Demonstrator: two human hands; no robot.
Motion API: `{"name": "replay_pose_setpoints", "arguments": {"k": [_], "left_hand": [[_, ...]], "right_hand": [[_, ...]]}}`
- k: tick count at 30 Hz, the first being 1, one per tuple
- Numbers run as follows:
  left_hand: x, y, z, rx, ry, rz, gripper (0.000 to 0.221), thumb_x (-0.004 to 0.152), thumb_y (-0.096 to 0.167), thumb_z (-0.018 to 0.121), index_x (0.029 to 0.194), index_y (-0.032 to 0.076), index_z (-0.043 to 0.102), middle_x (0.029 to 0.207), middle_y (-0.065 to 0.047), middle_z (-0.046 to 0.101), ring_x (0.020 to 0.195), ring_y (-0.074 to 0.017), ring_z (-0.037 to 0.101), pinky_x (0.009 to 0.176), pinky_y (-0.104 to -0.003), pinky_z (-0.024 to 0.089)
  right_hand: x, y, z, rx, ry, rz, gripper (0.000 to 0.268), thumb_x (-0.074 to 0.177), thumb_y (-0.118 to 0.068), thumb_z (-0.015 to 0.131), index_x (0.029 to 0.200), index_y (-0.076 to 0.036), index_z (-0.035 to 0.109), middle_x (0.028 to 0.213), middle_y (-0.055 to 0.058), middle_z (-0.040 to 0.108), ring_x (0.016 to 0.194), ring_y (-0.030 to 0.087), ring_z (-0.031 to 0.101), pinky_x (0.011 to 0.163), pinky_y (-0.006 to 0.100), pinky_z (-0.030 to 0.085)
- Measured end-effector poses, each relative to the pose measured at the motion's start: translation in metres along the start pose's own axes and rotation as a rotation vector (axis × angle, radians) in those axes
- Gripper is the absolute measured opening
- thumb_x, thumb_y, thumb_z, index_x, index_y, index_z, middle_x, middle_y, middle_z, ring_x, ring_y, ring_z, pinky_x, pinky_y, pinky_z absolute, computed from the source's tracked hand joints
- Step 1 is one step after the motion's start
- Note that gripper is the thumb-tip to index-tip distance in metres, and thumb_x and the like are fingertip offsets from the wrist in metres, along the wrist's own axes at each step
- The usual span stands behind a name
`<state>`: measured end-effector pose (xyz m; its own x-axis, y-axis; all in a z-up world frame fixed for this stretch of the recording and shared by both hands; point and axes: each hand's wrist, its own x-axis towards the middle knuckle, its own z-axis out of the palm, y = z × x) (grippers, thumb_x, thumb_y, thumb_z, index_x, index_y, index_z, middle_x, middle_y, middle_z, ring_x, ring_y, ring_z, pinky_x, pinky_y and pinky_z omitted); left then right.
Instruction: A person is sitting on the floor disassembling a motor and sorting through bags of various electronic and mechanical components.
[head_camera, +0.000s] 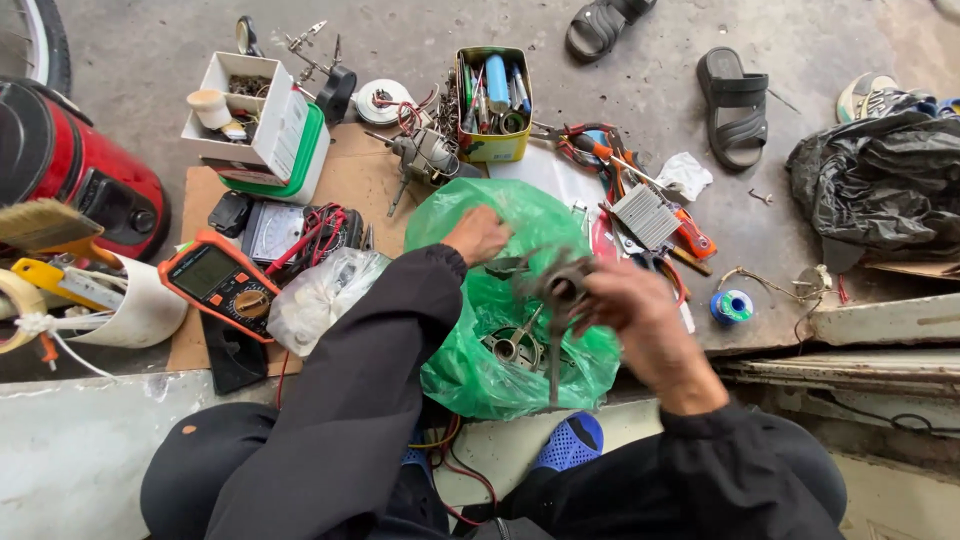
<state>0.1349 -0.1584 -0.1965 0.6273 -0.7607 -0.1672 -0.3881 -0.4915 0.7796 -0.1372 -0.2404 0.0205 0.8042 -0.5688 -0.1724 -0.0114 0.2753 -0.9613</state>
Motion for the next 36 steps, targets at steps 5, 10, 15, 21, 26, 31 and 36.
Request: {"name": "replay_pose_setpoints", "arguments": {"k": [5, 10, 15, 21, 26, 31, 36], "left_hand": [[-0.041, 0.075, -0.035, -0.062, -0.041, 0.080, 0.052, 0.094, 0.031, 0.057, 0.094, -0.016, 0.079, 0.105, -0.039, 0.076, 0.109, -0.0569, 0.073, 0.088, -0.070, 0.050], [-0.096, 0.081, -0.052, -0.152, -0.391, -0.037, 0.074, 0.108, 0.044, 0.053, 0.158, -0.011, 0.054, 0.160, -0.035, 0.057, 0.155, -0.0505, 0.047, 0.134, -0.054, 0.033], [-0.070, 0.038, -0.014, -0.119, -0.419, -0.240, 0.064, 0.110, 0.060, 0.051, 0.157, 0.018, 0.060, 0.160, -0.012, 0.065, 0.154, -0.0313, 0.055, 0.130, -0.048, 0.044], [-0.079, 0.076, -0.053, -0.424, -0.239, -0.356, 0.078, 0.096, 0.064, 0.067, 0.157, 0.016, 0.063, 0.167, -0.012, 0.059, 0.160, -0.0305, 0.048, 0.134, -0.048, 0.038], [-0.069, 0.066, -0.046, -0.959, 0.048, -0.511, 0.042, 0.094, 0.033, 0.087, 0.127, 0.008, 0.078, 0.136, -0.011, 0.077, 0.131, -0.0300, 0.070, 0.109, -0.056, 0.047], [-0.128, 0.111, -0.066, -1.169, 0.054, -0.546, 0.047, 0.104, 0.038, 0.078, 0.136, 0.005, 0.067, 0.133, -0.013, 0.072, 0.112, -0.0337, 0.071, 0.096, -0.066, 0.052], [-0.178, 0.126, -0.035, -1.436, 0.026, -0.542, 0.036, 0.111, 0.044, 0.068, 0.127, 0.011, 0.068, 0.114, -0.002, 0.075, 0.108, -0.0345, 0.074, 0.096, -0.078, 0.053]], "right_hand": [[0.035, 0.096, -0.012, -0.098, 0.075, 0.581, 0.027, 0.084, -0.018, 0.087, 0.095, 0.000, 0.070, 0.075, -0.001, 0.039, 0.055, 0.033, 0.071, 0.037, 0.047, 0.058], [0.065, 0.055, -0.063, 0.166, 0.269, 0.397, 0.020, 0.091, -0.029, 0.076, 0.097, -0.011, 0.068, 0.074, 0.001, 0.063, 0.064, 0.024, 0.078, 0.048, 0.033, 0.058], [0.056, 0.053, -0.063, 0.264, 0.247, 0.369, 0.025, 0.094, -0.033, 0.071, 0.104, -0.010, 0.072, 0.078, 0.001, 0.064, 0.070, 0.024, 0.077, 0.050, 0.032, 0.048], [0.055, 0.072, -0.074, 0.323, 0.195, 0.360, 0.021, 0.099, -0.028, 0.067, 0.100, -0.008, 0.069, 0.078, 0.002, 0.067, 0.067, 0.025, 0.078, 0.047, 0.033, 0.047], [0.053, 0.075, -0.071, 0.356, 0.167, 0.345, 0.018, 0.098, -0.025, 0.067, 0.094, -0.008, 0.069, 0.075, 0.005, 0.070, 0.067, 0.025, 0.078, 0.044, 0.033, 0.043], [0.034, 0.047, -0.055, 0.422, 0.149, 0.382, 0.021, 0.094, -0.032, 0.069, 0.098, -0.012, 0.071, 0.073, -0.002, 0.067, 0.066, 0.017, 0.075, 0.042, 0.028, 0.039], [-0.003, -0.005, 0.017, 0.376, 0.045, 0.322, 0.045, 0.089, -0.033, 0.069, 0.129, -0.013, 0.074, 0.078, -0.002, 0.069, 0.069, 0.013, 0.071, 0.043, 0.026, 0.043]]}}
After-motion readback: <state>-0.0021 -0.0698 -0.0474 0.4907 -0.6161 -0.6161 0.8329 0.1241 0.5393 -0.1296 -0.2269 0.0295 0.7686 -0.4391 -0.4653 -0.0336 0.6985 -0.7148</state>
